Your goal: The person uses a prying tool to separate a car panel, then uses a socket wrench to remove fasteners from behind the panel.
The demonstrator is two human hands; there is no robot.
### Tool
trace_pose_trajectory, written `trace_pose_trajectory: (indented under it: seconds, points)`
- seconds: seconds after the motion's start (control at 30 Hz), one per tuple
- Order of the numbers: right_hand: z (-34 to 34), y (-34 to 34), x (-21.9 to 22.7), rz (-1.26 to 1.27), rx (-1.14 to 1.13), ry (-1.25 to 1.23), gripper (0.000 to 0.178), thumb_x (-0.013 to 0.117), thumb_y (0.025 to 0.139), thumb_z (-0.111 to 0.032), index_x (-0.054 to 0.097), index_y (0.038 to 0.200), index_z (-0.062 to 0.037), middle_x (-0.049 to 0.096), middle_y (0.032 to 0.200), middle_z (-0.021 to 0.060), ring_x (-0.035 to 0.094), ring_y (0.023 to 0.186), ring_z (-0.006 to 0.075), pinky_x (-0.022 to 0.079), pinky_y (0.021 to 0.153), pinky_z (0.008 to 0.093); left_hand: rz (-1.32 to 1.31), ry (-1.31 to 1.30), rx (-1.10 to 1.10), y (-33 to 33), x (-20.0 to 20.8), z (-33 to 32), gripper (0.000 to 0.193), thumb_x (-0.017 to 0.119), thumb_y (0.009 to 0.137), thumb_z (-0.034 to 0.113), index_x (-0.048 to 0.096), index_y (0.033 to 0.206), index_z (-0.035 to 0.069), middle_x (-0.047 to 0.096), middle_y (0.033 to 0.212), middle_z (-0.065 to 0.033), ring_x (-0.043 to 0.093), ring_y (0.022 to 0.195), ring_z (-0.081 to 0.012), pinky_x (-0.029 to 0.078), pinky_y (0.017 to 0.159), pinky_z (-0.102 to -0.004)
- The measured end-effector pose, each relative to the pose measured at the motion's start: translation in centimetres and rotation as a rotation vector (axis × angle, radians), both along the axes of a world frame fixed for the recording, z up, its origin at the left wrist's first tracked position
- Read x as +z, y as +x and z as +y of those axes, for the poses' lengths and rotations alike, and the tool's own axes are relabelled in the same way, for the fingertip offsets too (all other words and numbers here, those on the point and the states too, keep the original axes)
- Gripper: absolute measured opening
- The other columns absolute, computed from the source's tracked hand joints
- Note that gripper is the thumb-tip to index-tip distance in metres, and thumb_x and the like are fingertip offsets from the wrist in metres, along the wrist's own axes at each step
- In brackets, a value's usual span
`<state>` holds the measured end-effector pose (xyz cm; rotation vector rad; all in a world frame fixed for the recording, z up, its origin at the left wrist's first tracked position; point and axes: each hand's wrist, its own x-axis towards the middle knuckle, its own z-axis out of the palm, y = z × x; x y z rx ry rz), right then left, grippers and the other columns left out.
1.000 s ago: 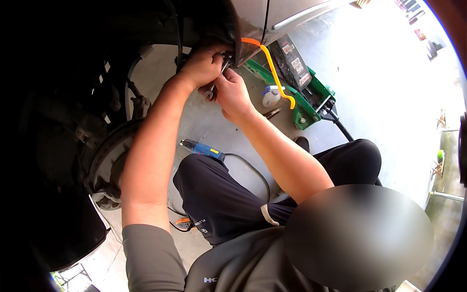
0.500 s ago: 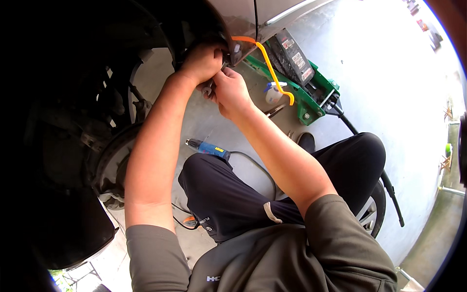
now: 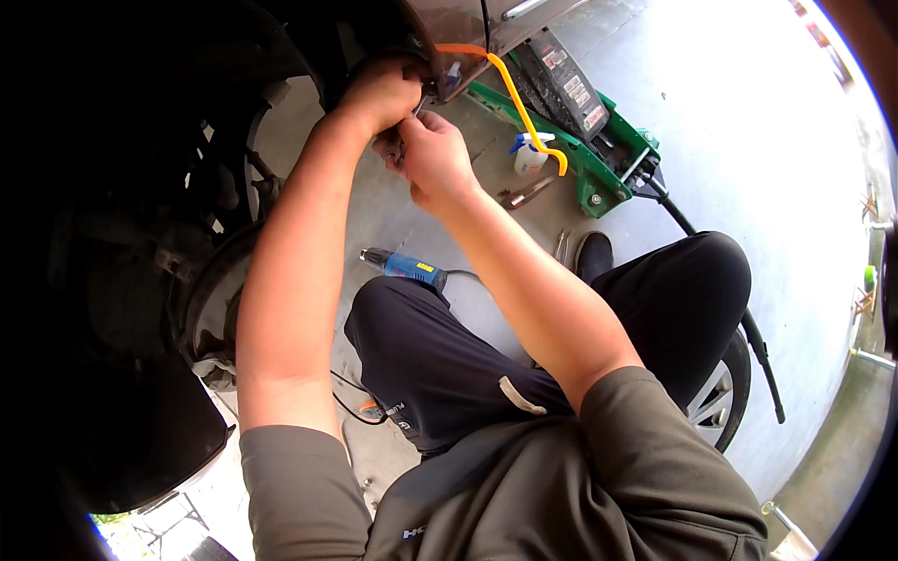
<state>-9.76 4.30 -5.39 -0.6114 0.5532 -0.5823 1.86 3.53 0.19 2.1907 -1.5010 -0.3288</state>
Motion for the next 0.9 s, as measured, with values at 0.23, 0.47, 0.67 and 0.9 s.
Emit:
trace_pose_trajectory:
  seconds: [0.23,0.47,0.67,0.9]
  points:
    - [0.8,0.0,-2.1,0.089,-0.09,-0.123,0.022,0.056,0.105,-0.019,0.065,0.102,0.0007,0.068,0.086,0.006,0.063,0.069,0.0115,0.048,0.059,0.0278,0.048,-0.016,-0.067,0.0,0.0,0.6,0.036,0.047,0.093,0.016,0.074,0.114,0.006,0.074,0.107,-0.0204,0.069,0.099,-0.0383,0.053,0.09,-0.0421]
    - [0.9,-0.4,-2.1,0.11,-0.063,-0.124,0.022,0.057,0.105,-0.019,0.066,0.102,0.001,0.068,0.085,0.0057,0.062,0.069,0.0102,0.048,0.06,0.0259,-0.312,-0.269,-0.249,1.2,-1.3,0.9,0.031,0.05,0.089,0.012,0.075,0.105,0.005,0.072,0.109,-0.0176,0.068,0.098,-0.038,0.055,0.086,-0.0427]
    - [1.2,0.2,-2.6,-0.025,-0.095,-0.029,0.023,0.059,0.104,-0.02,0.067,0.097,0.0011,0.067,0.084,0.0044,0.058,0.067,0.0092,0.049,0.06,0.0271,-0.268,0.05,-0.27,0.1,-0.2,0.2,0.029,0.051,0.089,0.012,0.075,0.103,0.004,0.071,0.113,-0.0195,0.066,0.103,-0.0392,0.054,0.092,-0.0444]
    - [1.9,2.5,-2.3,-0.009,-0.055,0.015,0.015,0.061,0.1,-0.013,0.065,0.096,0.0004,0.066,0.087,0.0035,0.058,0.074,0.0117,0.047,0.067,0.0281,-0.111,-0.044,-0.263,1.2,-1.0,0.5,0.032,0.049,0.089,0.008,0.074,0.107,-0.001,0.072,0.11,-0.0224,0.068,0.102,-0.0388,0.054,0.091,-0.0416]
